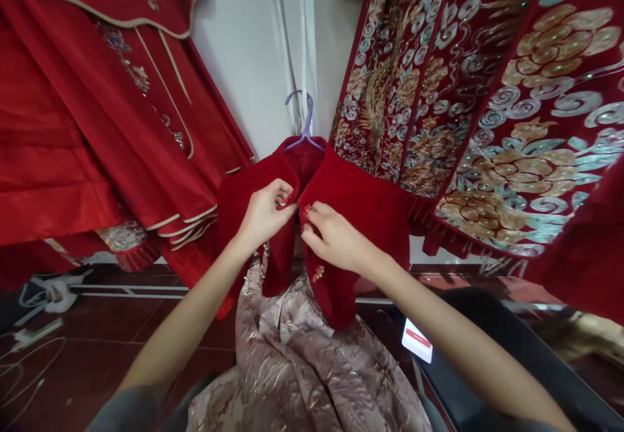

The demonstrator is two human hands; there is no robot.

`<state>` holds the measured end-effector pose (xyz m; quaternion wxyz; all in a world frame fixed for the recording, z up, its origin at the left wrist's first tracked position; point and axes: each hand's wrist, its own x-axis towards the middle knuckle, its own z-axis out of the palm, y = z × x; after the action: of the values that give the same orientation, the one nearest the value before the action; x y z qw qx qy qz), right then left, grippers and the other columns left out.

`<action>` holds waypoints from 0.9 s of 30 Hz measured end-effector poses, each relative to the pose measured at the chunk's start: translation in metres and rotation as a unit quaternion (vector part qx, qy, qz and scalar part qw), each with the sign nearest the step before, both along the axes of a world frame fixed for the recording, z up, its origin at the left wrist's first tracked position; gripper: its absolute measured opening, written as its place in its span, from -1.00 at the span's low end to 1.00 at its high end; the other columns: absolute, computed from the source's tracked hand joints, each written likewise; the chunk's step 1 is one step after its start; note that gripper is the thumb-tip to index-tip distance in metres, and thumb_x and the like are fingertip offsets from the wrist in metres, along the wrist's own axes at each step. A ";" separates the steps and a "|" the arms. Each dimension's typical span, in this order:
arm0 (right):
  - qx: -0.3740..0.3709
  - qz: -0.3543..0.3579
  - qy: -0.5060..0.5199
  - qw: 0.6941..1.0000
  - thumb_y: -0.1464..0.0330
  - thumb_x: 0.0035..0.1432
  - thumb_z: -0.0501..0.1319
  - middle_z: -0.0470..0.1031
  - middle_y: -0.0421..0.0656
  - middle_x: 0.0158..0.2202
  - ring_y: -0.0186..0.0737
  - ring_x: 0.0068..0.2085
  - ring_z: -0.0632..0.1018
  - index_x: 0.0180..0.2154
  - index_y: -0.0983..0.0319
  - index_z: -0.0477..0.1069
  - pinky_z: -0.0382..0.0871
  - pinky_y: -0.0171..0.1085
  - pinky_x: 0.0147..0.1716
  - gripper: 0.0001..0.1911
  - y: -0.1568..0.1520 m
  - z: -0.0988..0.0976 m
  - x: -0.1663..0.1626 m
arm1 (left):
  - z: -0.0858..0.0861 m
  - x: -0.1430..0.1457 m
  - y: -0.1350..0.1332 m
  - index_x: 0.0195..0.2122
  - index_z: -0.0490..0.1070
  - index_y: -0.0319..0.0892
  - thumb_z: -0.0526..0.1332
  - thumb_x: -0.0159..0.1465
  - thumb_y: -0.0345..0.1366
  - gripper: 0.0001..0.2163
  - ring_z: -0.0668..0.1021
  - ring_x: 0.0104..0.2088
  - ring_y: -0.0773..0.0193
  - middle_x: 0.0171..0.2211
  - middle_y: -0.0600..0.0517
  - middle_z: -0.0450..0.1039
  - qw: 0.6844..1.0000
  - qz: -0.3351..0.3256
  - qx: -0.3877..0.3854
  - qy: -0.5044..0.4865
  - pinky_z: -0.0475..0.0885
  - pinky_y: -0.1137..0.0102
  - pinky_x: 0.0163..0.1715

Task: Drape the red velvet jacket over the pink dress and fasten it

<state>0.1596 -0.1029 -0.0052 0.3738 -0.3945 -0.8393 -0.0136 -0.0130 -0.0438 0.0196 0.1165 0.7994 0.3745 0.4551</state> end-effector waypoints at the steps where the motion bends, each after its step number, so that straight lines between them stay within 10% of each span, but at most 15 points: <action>1: 0.025 -0.018 0.040 0.999 0.40 0.23 0.06 0.32 -0.08 -0.27 -0.15 -0.22 0.45 -0.41 0.18 0.24 0.40 -0.13 -0.15 -0.87 -0.001 -0.002 -0.003 | -0.003 0.004 -0.002 -0.35 0.35 -0.14 0.27 0.13 -0.35 -0.90 0.52 -0.39 0.31 -0.41 0.08 0.49 1.000 0.000 -0.003 -0.005 0.40 0.42 -0.32; 5: 0.082 -0.084 0.218 0.969 0.36 0.11 0.23 0.24 -0.02 -0.07 -0.04 -0.02 0.42 -0.45 0.18 0.21 0.40 -0.05 -0.02 -0.80 0.002 -0.015 0.001 | -0.023 0.006 -0.005 -0.19 0.39 -0.14 0.29 0.14 -0.37 -0.79 0.57 -0.27 0.29 -0.28 0.03 0.54 0.998 -0.013 -0.039 -0.050 0.45 0.38 -0.19; 11: -0.038 0.060 0.386 0.920 0.26 0.01 0.36 0.35 -0.15 -0.10 -0.22 -0.10 0.52 -0.06 0.07 0.20 0.49 -0.18 -0.05 -0.50 0.022 -0.025 0.007 | -0.047 0.008 0.004 -0.22 0.41 -0.17 0.31 0.12 -0.39 -0.81 0.60 -0.18 0.28 -0.21 -0.03 0.56 0.969 -0.050 -0.105 -0.216 0.47 0.36 -0.11; 27: 0.011 -0.001 0.286 0.958 0.27 0.22 0.21 0.53 -0.13 -0.17 -0.18 -0.16 0.58 -0.15 0.15 0.44 0.52 -0.11 -0.07 -0.84 0.023 -0.024 0.004 | -0.041 0.009 0.006 -0.32 0.46 -0.16 0.25 0.11 -0.45 -0.89 0.61 -0.34 0.33 -0.29 0.02 0.58 0.981 -0.065 -0.103 -0.154 0.51 0.44 -0.31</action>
<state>0.1637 -0.0800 -0.0291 0.6025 -0.3789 -0.6967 0.0898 -0.0040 -0.0382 -0.0212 0.2835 0.7262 0.3445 0.5230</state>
